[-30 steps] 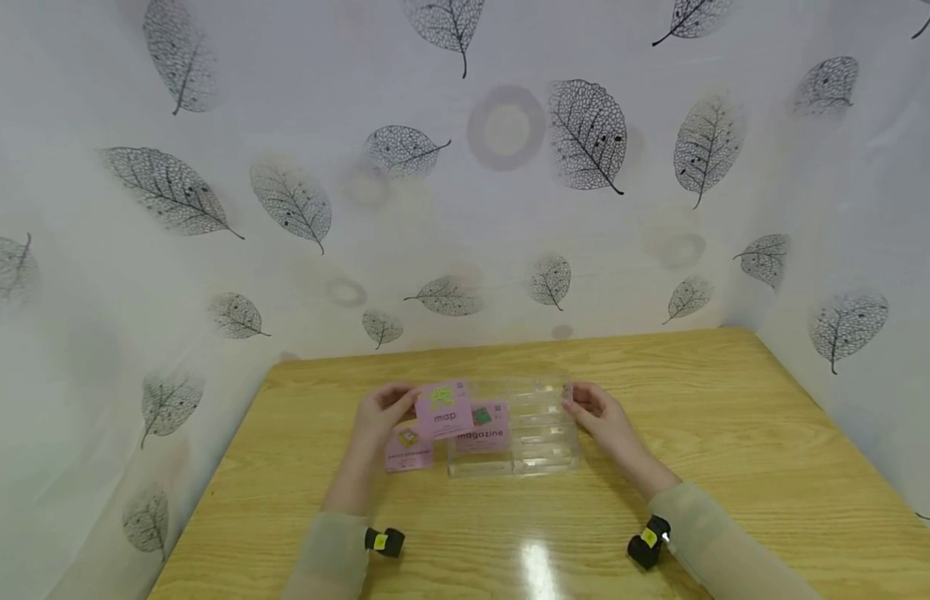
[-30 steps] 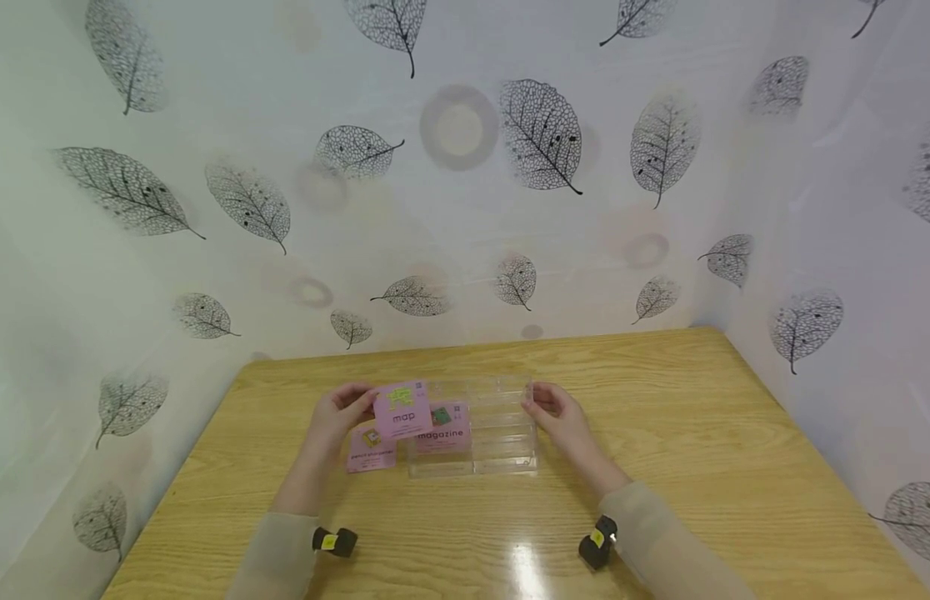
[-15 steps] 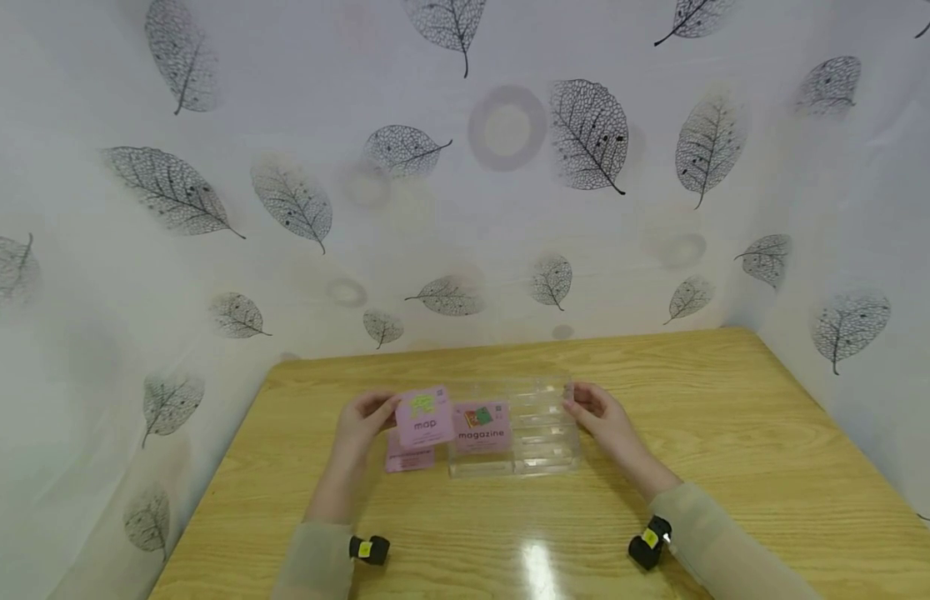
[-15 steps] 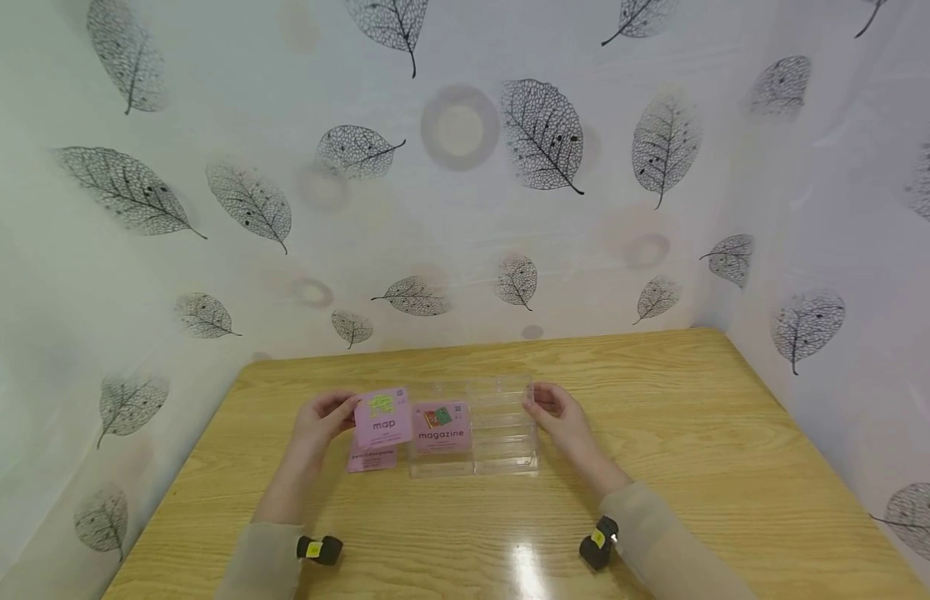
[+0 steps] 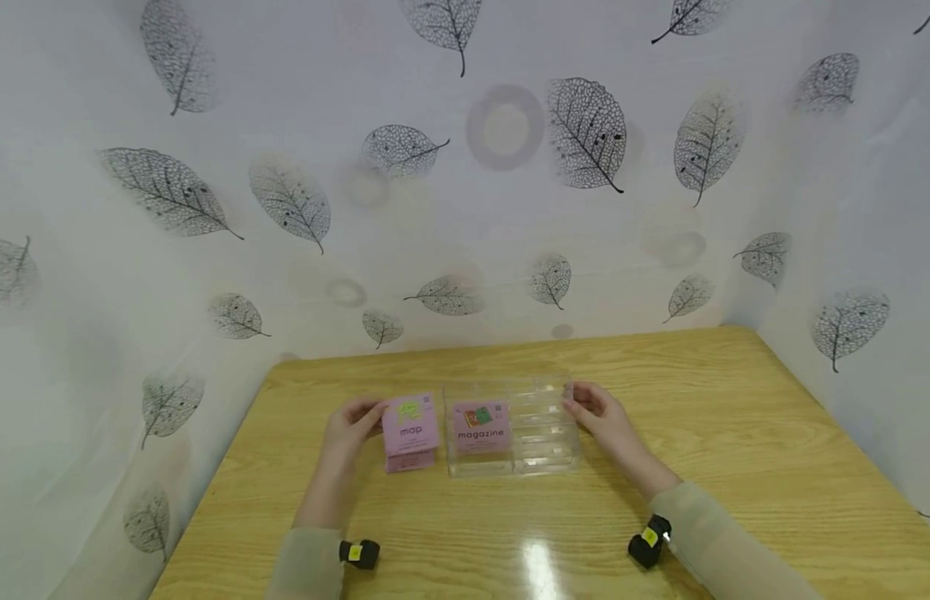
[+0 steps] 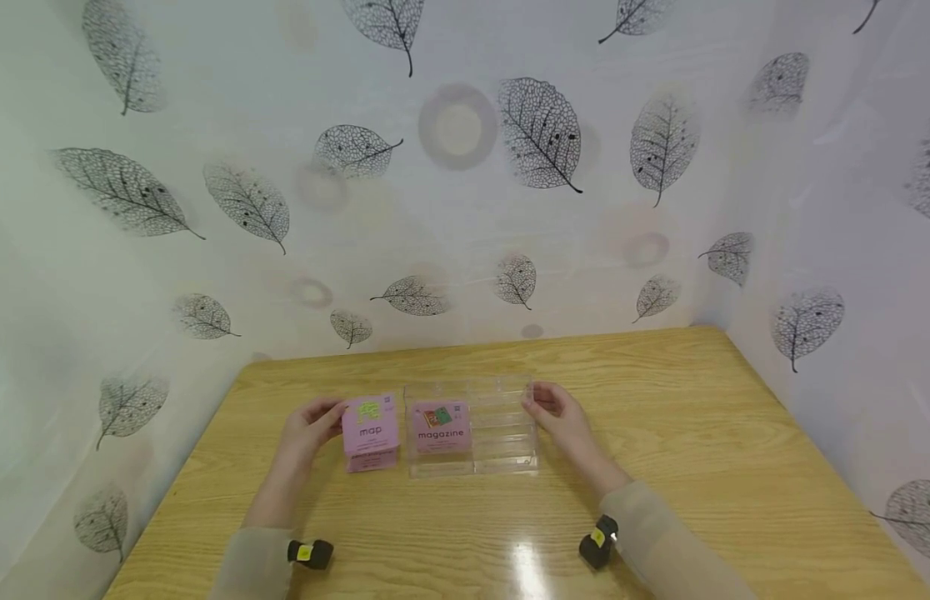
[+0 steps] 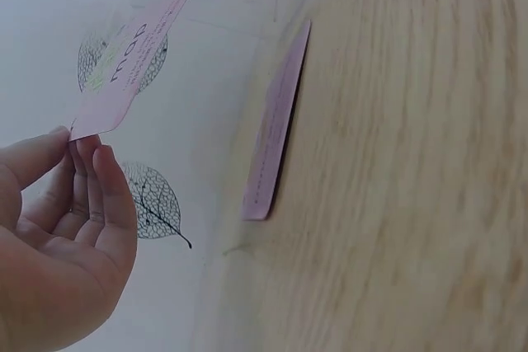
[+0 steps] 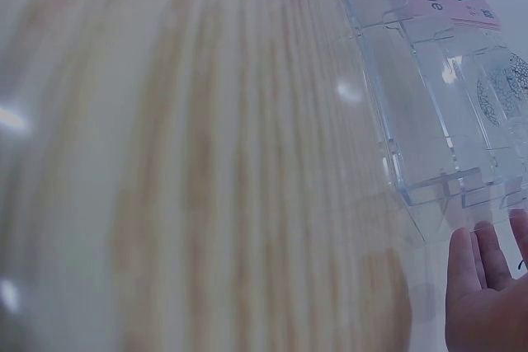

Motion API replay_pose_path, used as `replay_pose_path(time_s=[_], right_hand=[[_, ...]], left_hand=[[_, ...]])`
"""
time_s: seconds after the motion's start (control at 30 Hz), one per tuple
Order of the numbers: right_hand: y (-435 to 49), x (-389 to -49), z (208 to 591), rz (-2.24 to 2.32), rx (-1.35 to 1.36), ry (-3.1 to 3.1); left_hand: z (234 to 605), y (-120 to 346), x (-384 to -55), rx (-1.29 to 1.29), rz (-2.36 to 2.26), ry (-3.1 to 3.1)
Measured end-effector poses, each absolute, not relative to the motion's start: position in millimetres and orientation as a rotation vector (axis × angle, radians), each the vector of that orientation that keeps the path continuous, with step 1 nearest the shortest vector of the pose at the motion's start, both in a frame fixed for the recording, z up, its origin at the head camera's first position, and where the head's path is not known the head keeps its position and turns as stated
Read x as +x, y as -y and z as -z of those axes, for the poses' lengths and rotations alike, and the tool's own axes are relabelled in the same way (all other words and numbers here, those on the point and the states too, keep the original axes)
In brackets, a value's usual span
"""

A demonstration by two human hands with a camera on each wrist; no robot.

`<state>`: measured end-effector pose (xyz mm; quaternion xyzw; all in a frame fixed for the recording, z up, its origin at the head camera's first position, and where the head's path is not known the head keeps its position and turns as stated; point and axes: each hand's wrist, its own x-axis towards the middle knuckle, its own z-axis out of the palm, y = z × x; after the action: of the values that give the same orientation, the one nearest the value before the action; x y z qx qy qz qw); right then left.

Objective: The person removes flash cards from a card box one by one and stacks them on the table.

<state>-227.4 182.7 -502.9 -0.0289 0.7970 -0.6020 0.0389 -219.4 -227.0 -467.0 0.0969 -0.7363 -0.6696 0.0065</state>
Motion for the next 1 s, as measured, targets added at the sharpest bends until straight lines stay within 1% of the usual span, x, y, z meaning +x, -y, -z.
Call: replay_pose_path(time_s=[0.5,0.7,0.8,1.0], right_hand=[[-183.2,-227.6,502.2,1.847,-0.105,-2.455],[-182.0,-226.8,500.8,1.858,-0.093,-2.439],[-181.8,-227.2,500.7,1.862,-0.087,-2.430],[-181.3,-226.5,500.7,1.847,-0.075,-2.443]], left_hand=[[480.5,238.9,-222.0,0.366,2.084,2.340],[485.4,241.2,-226.4,0.415,1.944,2.473],[486.6,241.0,-228.0,0.398,1.877,2.526],[487.1,238.6,-227.1,0.391,1.866,2.542]])
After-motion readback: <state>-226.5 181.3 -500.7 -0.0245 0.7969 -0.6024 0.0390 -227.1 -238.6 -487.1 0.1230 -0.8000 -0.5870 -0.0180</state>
